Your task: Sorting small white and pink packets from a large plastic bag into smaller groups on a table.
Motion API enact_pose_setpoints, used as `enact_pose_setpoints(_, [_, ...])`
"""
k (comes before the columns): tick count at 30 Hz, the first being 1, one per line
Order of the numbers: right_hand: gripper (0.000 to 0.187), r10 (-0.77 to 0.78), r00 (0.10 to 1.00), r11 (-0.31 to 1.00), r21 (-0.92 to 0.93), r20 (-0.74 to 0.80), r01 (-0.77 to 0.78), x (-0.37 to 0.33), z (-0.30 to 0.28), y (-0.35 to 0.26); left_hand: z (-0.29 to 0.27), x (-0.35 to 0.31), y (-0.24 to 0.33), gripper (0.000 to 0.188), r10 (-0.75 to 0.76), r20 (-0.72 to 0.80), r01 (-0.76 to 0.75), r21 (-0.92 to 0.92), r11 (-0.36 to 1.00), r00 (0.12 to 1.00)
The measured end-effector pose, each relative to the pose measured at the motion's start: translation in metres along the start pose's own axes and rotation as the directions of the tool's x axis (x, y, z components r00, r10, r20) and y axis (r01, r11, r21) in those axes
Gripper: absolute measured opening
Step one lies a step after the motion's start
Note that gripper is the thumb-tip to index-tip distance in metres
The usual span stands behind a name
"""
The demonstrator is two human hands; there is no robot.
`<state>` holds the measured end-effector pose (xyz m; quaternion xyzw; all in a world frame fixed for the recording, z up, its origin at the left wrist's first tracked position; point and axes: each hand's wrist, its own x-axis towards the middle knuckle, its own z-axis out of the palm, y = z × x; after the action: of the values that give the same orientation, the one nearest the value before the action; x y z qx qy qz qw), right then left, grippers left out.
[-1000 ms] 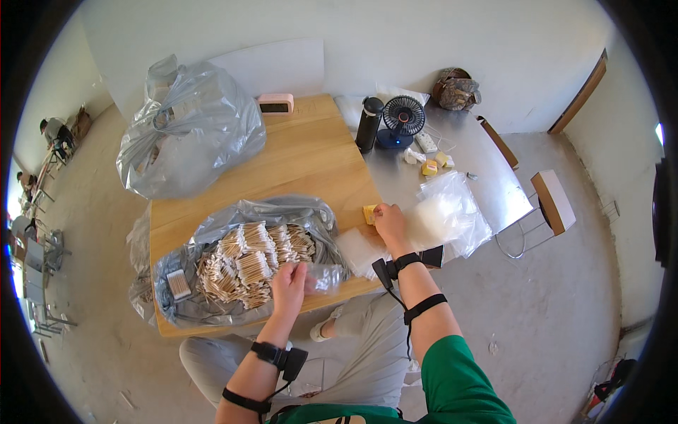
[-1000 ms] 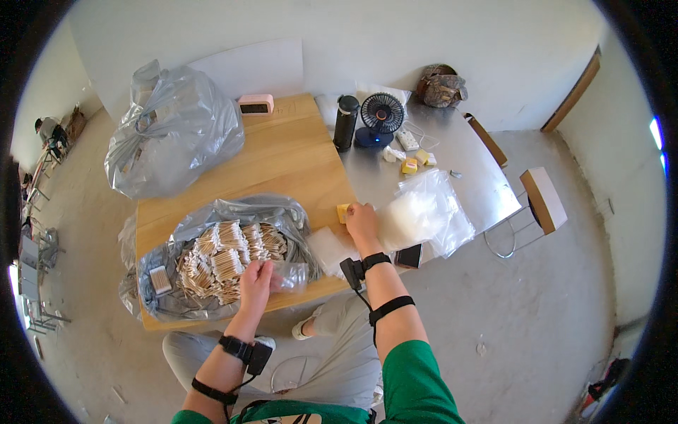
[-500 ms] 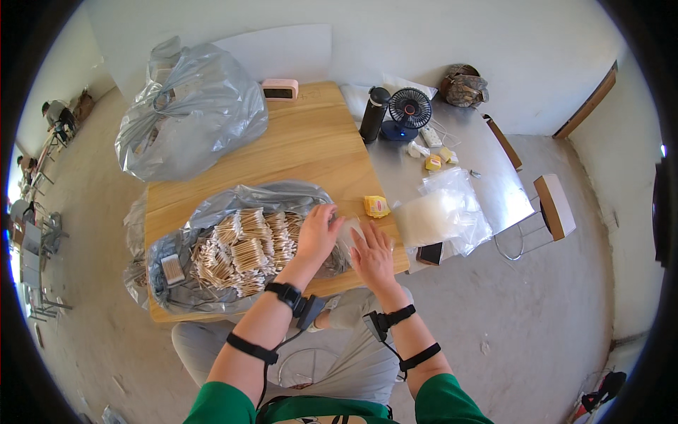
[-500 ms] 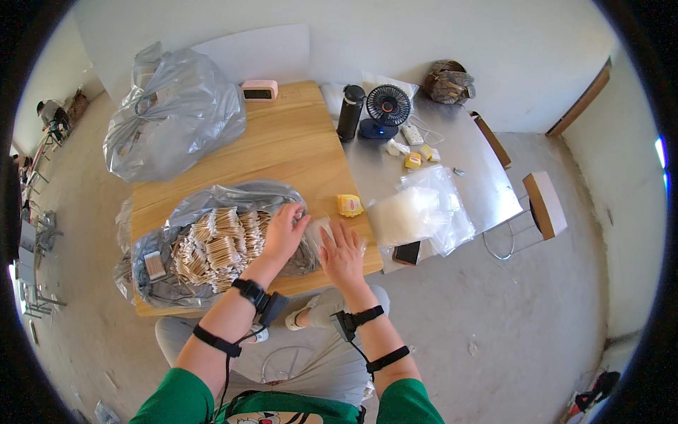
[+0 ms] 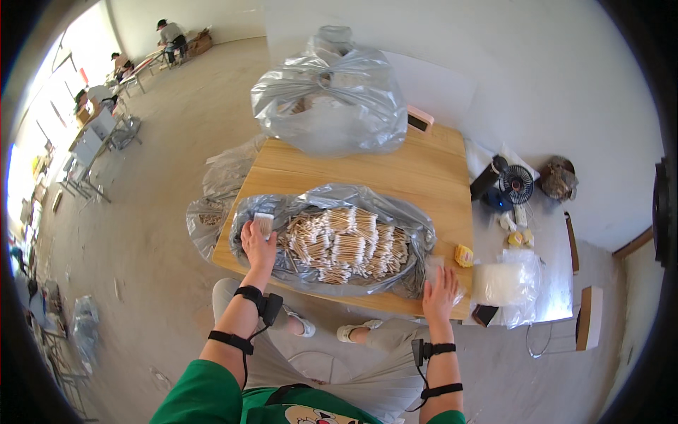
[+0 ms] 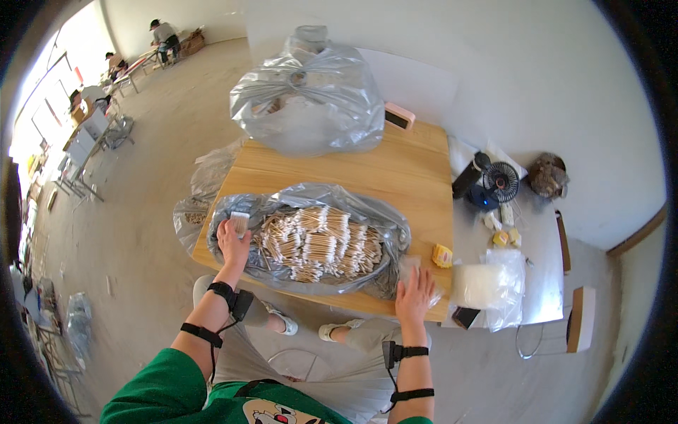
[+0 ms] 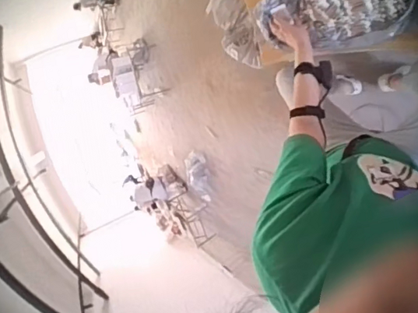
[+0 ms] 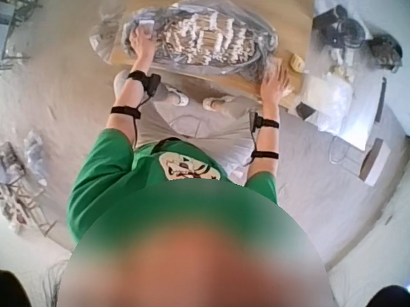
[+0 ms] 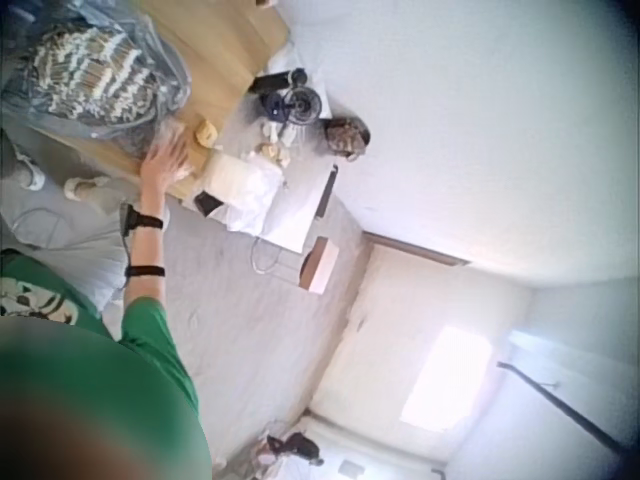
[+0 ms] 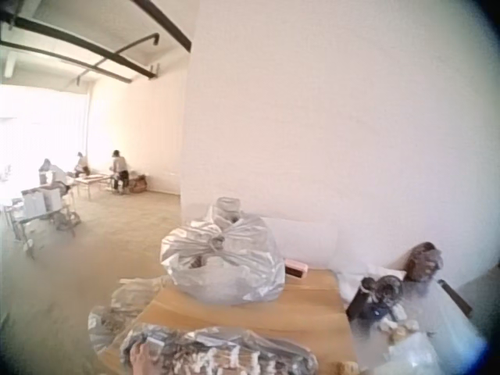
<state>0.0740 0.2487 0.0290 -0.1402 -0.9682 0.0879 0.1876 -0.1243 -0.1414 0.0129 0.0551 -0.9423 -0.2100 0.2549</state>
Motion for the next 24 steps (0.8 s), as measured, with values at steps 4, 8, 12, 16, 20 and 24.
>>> enact_pose_setpoints(4, [0.033, 0.03, 0.968, 0.988, 0.155, -0.25, 0.01, 0.004, -0.018, -0.023, 0.0, 0.01, -0.01, 0.062, -0.112, 0.28, 0.126, -0.036, 0.991, 0.954])
enact_pose_setpoints(8, [0.028, -0.031, 0.96, 0.975, 0.203, -0.278, 0.09, 0.0, -0.042, -0.063, -0.008, 0.016, -0.017, 0.063, -0.194, 0.215, 0.235, -0.181, 0.955, 0.957])
enact_pose_setpoints(12, [0.025, -0.042, 0.954, 0.945, 0.299, -0.296, 0.135, -0.001, -0.054, -0.111, -0.019, 0.009, -0.007, 0.055, -0.124, 0.027, 0.124, -0.413, 0.902, 0.992])
enact_pose_setpoints(16, [0.035, -0.052, 0.998, 0.685, 0.728, 0.047, 0.001, 0.007, -0.051, -0.178, -0.071, -0.022, 0.057, 0.054, 0.193, 0.065, -0.102, -0.664, 0.741, 0.979])
enact_pose_setpoints(20, [0.043, -0.092, 0.992, 0.61, 0.792, 0.086, -0.013, 0.018, -0.033, -0.232, -0.097, -0.056, 0.082, 0.056, 0.455, 0.217, -0.136, -0.768, 0.626, 0.864])
enact_pose_setpoints(24, [0.044, 0.137, 0.962, 0.279, 0.923, 0.235, -0.265, 0.021, -0.003, -0.216, -0.103, -0.066, 0.082, 0.053, 0.296, 0.319, 0.186, -0.897, 0.402, 0.9])
